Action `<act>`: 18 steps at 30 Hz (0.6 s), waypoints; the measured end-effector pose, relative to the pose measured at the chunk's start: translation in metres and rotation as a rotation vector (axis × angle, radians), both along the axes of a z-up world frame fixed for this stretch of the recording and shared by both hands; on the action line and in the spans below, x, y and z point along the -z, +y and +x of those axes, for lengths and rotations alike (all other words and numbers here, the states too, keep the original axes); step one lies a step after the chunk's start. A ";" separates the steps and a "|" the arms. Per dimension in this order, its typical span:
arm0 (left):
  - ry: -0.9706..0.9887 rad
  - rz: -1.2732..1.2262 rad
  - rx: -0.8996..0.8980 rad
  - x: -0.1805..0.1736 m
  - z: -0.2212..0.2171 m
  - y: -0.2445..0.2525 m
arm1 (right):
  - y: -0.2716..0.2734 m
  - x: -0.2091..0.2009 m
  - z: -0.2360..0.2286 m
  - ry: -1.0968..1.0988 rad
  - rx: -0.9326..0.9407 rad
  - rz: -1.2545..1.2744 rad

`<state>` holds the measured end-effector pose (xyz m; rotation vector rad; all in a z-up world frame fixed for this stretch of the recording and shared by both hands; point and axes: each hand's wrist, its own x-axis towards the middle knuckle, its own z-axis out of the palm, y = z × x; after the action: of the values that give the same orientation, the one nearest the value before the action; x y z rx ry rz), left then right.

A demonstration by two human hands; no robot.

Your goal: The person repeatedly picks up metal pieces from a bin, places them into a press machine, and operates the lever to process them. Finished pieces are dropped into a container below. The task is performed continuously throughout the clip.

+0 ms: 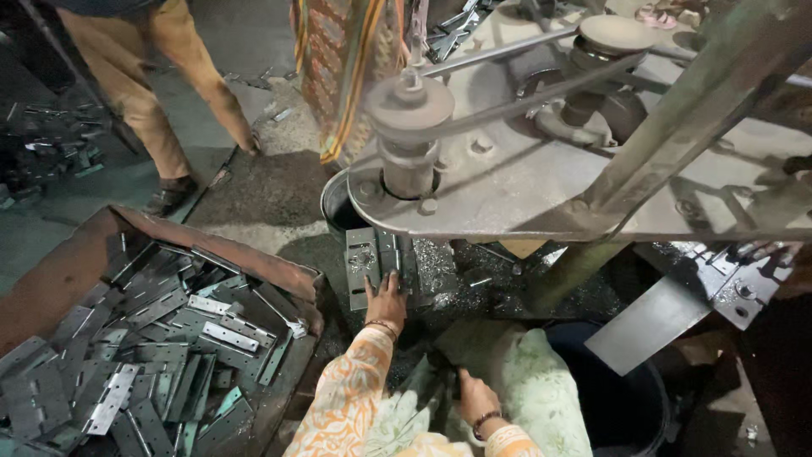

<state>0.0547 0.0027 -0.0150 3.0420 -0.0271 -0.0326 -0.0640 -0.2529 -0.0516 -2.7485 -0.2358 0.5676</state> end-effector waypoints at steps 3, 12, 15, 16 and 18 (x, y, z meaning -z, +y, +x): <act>-0.035 -0.025 -0.013 -0.005 -0.002 -0.006 | -0.002 0.024 -0.007 -0.031 0.051 0.141; -0.039 0.061 -0.066 -0.044 -0.038 0.000 | 0.003 0.013 -0.003 -0.051 0.068 0.140; -0.003 0.075 -0.136 -0.038 -0.040 -0.004 | 0.000 -0.008 0.002 -0.006 0.030 -0.008; 0.021 0.128 -0.148 -0.037 -0.034 -0.006 | 0.000 -0.013 0.006 -0.006 0.006 -0.031; 0.031 0.168 -0.182 -0.035 -0.022 -0.008 | 0.002 -0.017 0.011 -0.008 -0.042 -0.074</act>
<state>0.0328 -0.0057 0.0205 3.1960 0.2673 -0.0718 -0.0525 -0.2511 -0.0348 -2.8238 -0.2799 0.5873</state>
